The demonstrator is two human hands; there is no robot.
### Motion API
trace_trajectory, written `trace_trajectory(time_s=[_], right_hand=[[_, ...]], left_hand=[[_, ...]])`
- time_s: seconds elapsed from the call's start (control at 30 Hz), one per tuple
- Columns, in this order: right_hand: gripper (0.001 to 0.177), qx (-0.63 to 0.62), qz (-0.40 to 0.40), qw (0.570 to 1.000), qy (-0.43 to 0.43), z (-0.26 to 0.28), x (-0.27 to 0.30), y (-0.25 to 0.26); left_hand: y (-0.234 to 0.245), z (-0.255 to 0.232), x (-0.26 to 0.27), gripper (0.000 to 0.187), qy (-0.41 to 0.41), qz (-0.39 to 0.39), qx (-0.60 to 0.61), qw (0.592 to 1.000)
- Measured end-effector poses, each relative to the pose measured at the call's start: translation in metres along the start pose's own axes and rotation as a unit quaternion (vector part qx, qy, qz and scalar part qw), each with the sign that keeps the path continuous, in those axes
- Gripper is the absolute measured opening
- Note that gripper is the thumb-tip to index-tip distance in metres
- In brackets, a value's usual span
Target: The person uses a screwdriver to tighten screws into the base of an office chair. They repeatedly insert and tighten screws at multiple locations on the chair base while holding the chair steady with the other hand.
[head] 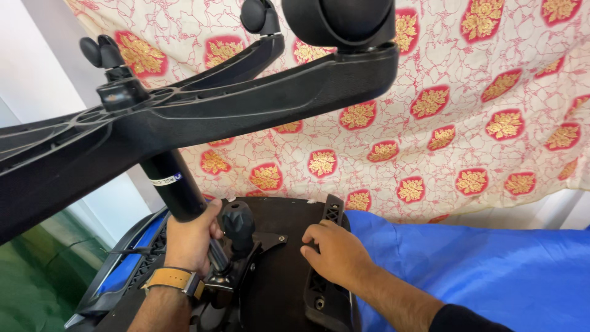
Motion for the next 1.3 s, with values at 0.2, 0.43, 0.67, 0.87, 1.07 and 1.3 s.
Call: trace_trajectory(time_s=[0.2,0.43,0.67,0.87,1.07,1.3], right_hand=[[0.012,-0.111,-0.086,0.986,0.087,-0.018,-0.021,0.024],[0.011,-0.427,-0.102,0.898,0.023,-0.01,-0.034,0.08],[0.009,-0.488,-0.133,0.858,0.093,0.014,-0.047,0.082],[0.008,-0.48,-0.138,0.864,0.066,0.013,-0.063,0.073],[0.007,-0.479,-0.118,0.868,0.049,0.008,-0.067,0.068],[0.011,-0.329,-0.156,0.921,0.138,0.004,-0.064,0.067]], left_hand=[[-0.007,-0.01,0.009,0.029,0.002,-0.01,0.017,1.0],[-0.008,-0.013,0.012,0.024,0.025,-0.047,-0.015,0.998],[-0.011,-0.016,0.013,0.022,0.033,-0.059,-0.04,0.997],[-0.012,-0.019,0.016,0.02,0.051,-0.058,-0.041,0.996],[-0.014,-0.019,0.017,0.02,0.043,-0.059,-0.062,0.995],[-0.027,-0.018,0.022,0.019,0.051,-0.069,-0.03,0.996]])
Point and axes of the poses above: each hand's wrist, its own x-axis away from the middle knuckle, its own y-axis out of the back of the hand, z = x × y, the point moved 3 cm from there along -x, towards the middle knuckle, and after that the axes turned 11 degrees about z, right-handed, at the moved point
